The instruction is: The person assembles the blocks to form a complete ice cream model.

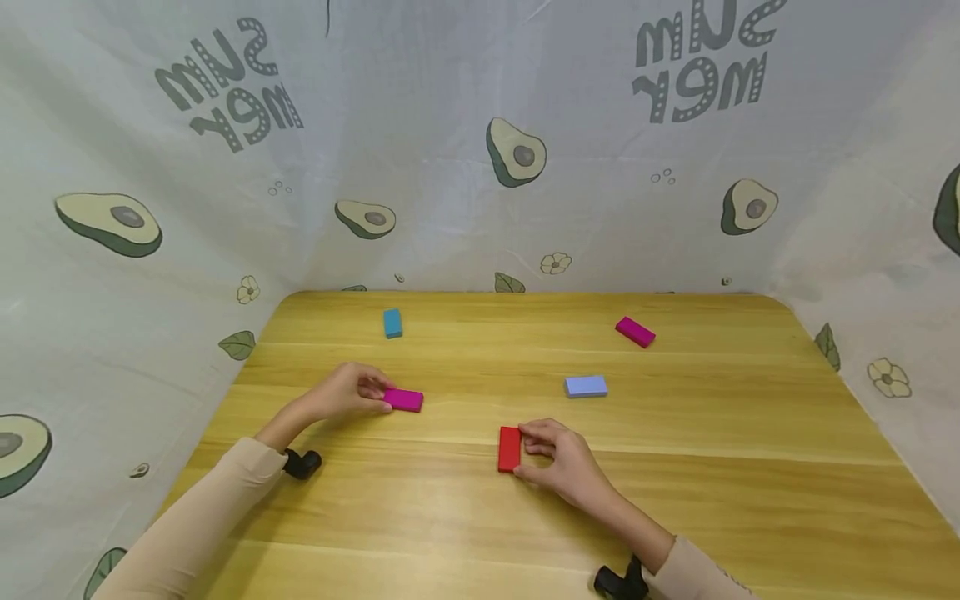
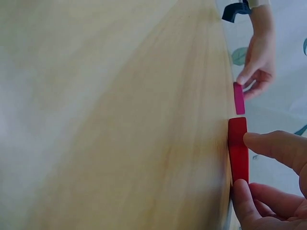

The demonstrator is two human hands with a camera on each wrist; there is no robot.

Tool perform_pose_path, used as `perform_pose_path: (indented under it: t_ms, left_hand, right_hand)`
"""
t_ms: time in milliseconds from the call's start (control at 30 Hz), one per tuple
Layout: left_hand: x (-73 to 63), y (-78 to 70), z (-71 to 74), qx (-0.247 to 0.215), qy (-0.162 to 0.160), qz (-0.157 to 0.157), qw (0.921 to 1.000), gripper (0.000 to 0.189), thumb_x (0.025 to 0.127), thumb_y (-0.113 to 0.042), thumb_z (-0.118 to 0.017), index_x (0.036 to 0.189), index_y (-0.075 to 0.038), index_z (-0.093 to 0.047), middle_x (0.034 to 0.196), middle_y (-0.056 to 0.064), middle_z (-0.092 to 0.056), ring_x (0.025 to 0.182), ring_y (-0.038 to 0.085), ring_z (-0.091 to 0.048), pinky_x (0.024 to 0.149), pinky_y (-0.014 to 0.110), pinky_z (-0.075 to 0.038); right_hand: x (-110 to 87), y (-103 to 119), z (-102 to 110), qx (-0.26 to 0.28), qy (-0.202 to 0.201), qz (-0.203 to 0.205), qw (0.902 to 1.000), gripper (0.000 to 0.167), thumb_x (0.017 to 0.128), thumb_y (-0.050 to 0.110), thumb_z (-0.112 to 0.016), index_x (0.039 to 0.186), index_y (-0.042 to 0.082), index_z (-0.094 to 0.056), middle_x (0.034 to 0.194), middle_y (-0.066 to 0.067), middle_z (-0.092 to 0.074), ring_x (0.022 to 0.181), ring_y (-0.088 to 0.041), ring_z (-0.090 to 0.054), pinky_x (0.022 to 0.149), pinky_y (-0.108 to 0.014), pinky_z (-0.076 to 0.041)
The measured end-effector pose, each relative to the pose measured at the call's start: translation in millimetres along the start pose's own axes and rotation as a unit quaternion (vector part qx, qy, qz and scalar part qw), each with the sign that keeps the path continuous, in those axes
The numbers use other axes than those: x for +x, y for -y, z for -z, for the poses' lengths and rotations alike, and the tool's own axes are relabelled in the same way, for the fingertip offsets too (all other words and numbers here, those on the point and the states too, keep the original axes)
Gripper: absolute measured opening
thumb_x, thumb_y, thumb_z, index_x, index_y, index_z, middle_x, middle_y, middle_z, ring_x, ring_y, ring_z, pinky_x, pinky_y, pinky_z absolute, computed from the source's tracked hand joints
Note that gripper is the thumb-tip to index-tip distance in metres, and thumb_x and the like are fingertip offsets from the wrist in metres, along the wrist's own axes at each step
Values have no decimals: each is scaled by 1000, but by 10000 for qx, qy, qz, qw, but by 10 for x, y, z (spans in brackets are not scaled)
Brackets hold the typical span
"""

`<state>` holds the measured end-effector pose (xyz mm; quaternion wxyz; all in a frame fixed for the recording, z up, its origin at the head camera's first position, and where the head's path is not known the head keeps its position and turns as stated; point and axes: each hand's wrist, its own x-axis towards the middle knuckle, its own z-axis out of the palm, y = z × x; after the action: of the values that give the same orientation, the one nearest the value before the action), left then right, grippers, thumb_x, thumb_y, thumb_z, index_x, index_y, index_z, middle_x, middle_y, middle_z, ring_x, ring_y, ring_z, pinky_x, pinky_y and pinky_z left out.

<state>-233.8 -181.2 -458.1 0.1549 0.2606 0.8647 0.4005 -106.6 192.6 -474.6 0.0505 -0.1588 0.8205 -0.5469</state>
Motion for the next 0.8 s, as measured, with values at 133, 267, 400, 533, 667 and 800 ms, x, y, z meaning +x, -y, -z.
perform_pose_path:
  t_ms: [133, 267, 400, 533, 667, 800]
  left_hand:
    - [33, -10, -29, -40, 22, -57, 10000, 27, 85, -8, -81, 108, 3, -72, 101, 11, -71, 84, 14, -69, 74, 26, -59]
    - [70, -49, -57, -96, 62, -5, 9999, 26, 84, -7, -81, 106, 4, -72, 100, 10, -71, 84, 14, -68, 74, 25, -58]
    - [100, -80, -83, -97, 77, 2, 9999, 26, 84, -6, -81, 106, 4, -72, 99, 9, -70, 82, 13, -67, 73, 24, -58]
    - [117, -87, -114, -134, 68, 11, 9999, 25, 83, -6, -82, 105, 3, -73, 99, 9, -70, 82, 13, -67, 73, 24, -58]
    - [127, -113, -133, -223, 122, 49, 9997, 25, 83, -6, -82, 104, 2, -73, 101, 10, -70, 84, 15, -68, 74, 25, -58]
    - [154, -138, -160, -223, 158, 94, 9996, 25, 82, -6, -83, 103, 2, -73, 102, 10, -70, 85, 15, -69, 74, 25, -58]
  right_hand:
    - [-7, 5, 1, -9, 26, 15, 10000, 56, 78, -8, -81, 125, -22, -54, 123, -32, -55, 103, -38, -64, 89, -30, -55]
    - [-9, 7, 0, 0, 29, 43, 10000, 56, 78, -8, -81, 125, -23, -54, 123, -32, -55, 104, -38, -64, 89, -30, -55]
    - [-8, -1, 4, -8, 33, 74, 10000, 56, 78, -7, -81, 125, -22, -55, 123, -32, -55, 104, -38, -64, 89, -31, -55]
    - [-10, -5, 6, -19, 41, 80, 10000, 56, 78, -6, -81, 125, -22, -55, 123, -32, -55, 104, -38, -64, 89, -31, -55]
    - [-11, -6, 3, -14, 40, 67, 10000, 56, 78, -5, -81, 125, -22, -55, 123, -31, -55, 104, -37, -64, 89, -30, -55]
    - [-11, -17, -1, 6, 39, 43, 10000, 56, 79, -5, -81, 125, -23, -54, 123, -31, -55, 104, -36, -64, 89, -30, -55]
